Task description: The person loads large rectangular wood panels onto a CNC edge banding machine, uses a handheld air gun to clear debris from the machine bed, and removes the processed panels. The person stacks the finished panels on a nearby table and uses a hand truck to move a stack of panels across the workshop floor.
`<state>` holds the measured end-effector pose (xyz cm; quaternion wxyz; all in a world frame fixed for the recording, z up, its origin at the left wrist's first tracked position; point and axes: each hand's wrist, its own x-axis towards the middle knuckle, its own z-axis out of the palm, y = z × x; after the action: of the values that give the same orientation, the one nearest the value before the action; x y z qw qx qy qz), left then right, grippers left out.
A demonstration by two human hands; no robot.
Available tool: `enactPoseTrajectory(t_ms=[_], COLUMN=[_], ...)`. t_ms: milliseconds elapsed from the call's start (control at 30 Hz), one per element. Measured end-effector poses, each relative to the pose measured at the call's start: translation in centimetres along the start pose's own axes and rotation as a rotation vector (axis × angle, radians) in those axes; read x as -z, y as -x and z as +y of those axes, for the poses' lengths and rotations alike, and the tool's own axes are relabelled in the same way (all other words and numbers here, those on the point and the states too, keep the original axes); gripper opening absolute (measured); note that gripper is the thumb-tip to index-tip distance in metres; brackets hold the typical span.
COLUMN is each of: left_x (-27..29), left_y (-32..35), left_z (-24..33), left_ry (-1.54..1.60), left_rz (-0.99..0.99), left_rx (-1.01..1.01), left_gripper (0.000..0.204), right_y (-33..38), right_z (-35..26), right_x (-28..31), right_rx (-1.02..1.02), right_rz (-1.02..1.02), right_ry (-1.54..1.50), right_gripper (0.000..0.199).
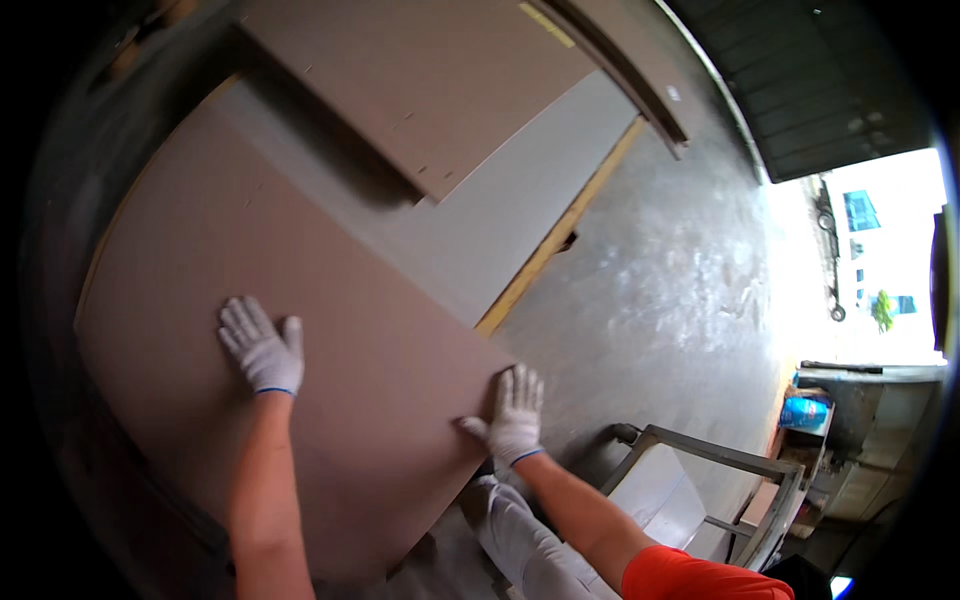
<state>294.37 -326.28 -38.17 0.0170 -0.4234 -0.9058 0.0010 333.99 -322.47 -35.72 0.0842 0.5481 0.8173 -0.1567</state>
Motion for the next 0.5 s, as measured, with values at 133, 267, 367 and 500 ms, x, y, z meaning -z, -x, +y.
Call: enactPoseTrajectory(t_ms=[133, 267, 367, 500], left_x=[2.0, 1.7, 2.5, 7.1], left_y=[3.9, 6.0, 5.9, 3.7], left_z=[15.3, 16.9, 17.0, 18.1], left_ry=[0.171, 0.238, 0.143, -0.03], left_rz=[-0.218, -0.321, -0.364, -0.687], left_rx=[-0.371, -0.425, -0.42, -0.369], left_gripper=[0.095, 0.112, 0.116, 0.12], right_y=[0.9, 5.8, 10.9, 9.9], right_z=[0.0, 4.4, 8.1, 12.8], right_x=[2.4, 7.3, 10.5, 23.0], right_rx=[-0.006, 0.221, 0.145, 0.015], right_rz=[-0.164, -0.685, -0.943, -1.004], right_ry=[-0.02, -0.203, -0.359, -0.382], right_gripper=[0.111, 0.077, 0.055, 0.052])
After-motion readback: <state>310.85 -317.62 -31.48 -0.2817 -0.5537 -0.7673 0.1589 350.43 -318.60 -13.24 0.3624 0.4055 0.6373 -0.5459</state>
